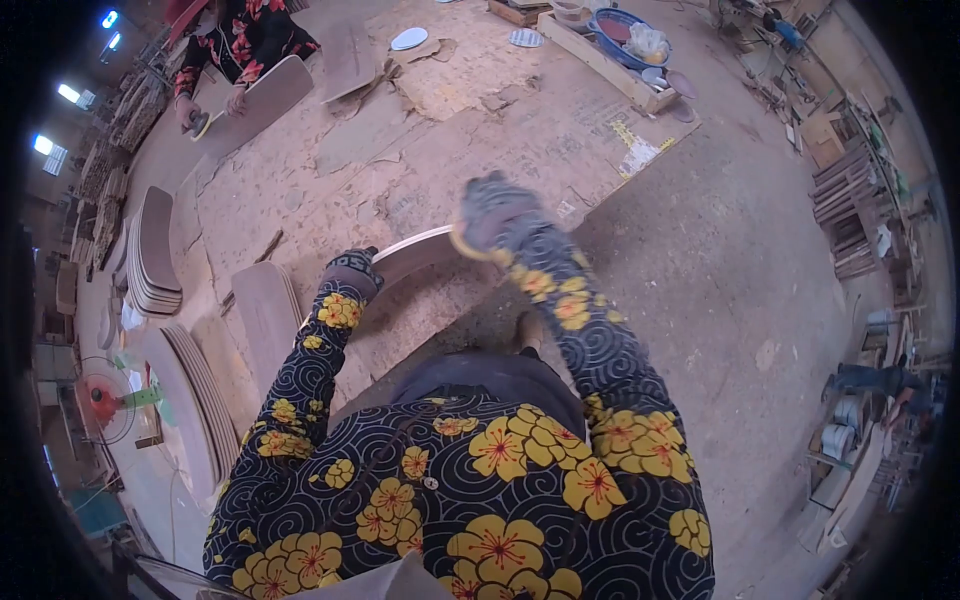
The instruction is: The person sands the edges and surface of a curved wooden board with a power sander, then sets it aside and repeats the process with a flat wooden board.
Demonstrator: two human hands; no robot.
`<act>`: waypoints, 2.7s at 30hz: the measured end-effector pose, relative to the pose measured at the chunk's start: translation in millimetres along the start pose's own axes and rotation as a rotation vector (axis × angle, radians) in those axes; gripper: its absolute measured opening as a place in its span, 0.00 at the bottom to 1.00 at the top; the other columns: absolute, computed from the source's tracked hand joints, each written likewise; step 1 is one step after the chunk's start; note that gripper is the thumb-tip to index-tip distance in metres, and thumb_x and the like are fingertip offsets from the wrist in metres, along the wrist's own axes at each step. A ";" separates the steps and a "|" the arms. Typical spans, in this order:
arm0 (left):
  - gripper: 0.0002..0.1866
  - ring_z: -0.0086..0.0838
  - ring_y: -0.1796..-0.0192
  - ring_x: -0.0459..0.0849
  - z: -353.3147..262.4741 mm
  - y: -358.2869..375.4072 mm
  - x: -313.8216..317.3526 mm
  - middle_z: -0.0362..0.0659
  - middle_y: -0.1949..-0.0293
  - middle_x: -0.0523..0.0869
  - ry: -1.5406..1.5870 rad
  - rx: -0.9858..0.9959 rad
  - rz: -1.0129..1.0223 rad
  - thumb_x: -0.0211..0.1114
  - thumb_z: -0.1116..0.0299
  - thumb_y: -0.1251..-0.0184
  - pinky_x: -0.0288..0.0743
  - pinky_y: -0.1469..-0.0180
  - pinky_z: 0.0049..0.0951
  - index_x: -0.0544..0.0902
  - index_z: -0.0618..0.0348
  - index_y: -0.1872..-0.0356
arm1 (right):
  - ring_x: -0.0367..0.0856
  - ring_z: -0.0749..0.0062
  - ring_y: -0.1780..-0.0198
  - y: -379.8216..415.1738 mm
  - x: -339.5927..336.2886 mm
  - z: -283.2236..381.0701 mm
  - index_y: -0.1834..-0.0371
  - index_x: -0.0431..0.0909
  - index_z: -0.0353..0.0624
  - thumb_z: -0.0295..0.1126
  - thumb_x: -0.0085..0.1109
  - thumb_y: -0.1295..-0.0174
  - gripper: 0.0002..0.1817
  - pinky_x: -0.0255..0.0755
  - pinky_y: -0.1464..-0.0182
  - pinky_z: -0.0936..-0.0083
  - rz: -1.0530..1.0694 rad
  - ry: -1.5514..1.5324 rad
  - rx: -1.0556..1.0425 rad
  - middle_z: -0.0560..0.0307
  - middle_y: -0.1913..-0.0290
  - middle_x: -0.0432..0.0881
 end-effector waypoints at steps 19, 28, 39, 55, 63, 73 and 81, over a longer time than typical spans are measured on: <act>0.29 0.44 0.36 0.82 -1.0 1.9 -0.5 0.53 0.39 0.83 0.011 0.034 0.009 0.64 0.60 0.36 0.75 0.32 0.39 0.77 0.54 0.33 | 0.77 0.47 0.36 25.9 17.8 -109.8 0.40 0.76 0.41 0.56 0.57 0.36 0.32 0.71 0.34 0.58 -0.007 0.100 0.200 0.40 0.42 0.80; 0.29 0.44 0.36 0.82 -1.5 5.7 1.1 0.52 0.39 0.83 0.008 0.004 -0.006 0.65 0.59 0.36 0.75 0.33 0.39 0.77 0.54 0.33 | 0.81 0.46 0.41 4.1 8.4 -47.5 0.37 0.74 0.39 0.54 0.56 0.35 0.32 0.74 0.36 0.55 -0.015 0.082 0.118 0.35 0.41 0.81; 0.27 0.42 0.36 0.82 -2.6 4.3 -2.6 0.51 0.39 0.84 -0.004 0.037 -0.020 0.67 0.60 0.36 0.75 0.32 0.39 0.79 0.54 0.35 | 0.80 0.72 0.67 51.9 128.8 -200.8 0.44 0.78 0.50 0.44 0.76 0.43 0.25 0.75 0.68 0.71 -0.114 -1.382 0.632 0.61 0.61 0.82; 0.27 0.43 0.35 0.81 -0.4 7.2 4.4 0.52 0.38 0.83 0.016 0.001 -0.082 0.65 0.59 0.37 0.74 0.31 0.39 0.79 0.54 0.36 | 0.80 0.48 0.39 22.5 -20.3 -67.9 0.39 0.76 0.46 0.55 0.70 0.45 0.35 0.72 0.35 0.61 0.041 -0.161 0.141 0.40 0.41 0.81; 0.26 0.43 0.36 0.81 -2.9 12.9 -2.4 0.52 0.39 0.84 0.074 -0.026 -0.031 0.65 0.60 0.36 0.74 0.32 0.40 0.79 0.54 0.37 | 0.77 0.52 0.38 6.4 9.0 -88.8 0.42 0.78 0.48 0.56 0.66 0.40 0.30 0.71 0.36 0.65 0.000 0.029 -0.096 0.45 0.42 0.80; 0.24 0.43 0.37 0.83 -1.4 14.0 -6.1 0.51 0.42 0.85 0.063 0.014 -0.064 0.64 0.60 0.35 0.76 0.34 0.40 0.80 0.55 0.38 | 0.79 0.71 0.70 59.5 101.2 -201.8 0.50 0.79 0.54 0.49 0.71 0.37 0.19 0.72 0.71 0.67 -0.006 -1.063 0.676 0.58 0.62 0.83; 0.25 0.42 0.36 0.82 -0.4 14.0 -2.6 0.51 0.39 0.84 0.062 0.033 -0.085 0.63 0.61 0.34 0.75 0.33 0.39 0.79 0.56 0.37 | 0.77 0.54 0.36 37.9 26.2 -115.1 0.38 0.77 0.39 0.51 0.63 0.38 0.32 0.72 0.35 0.61 -0.135 -0.175 0.196 0.44 0.36 0.77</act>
Point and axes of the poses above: each hand's wrist, its own y-axis away from the middle knuckle, its own x-axis out of the palm, z = x × y, the point moved 6 cm from there along -y, towards the middle knuckle
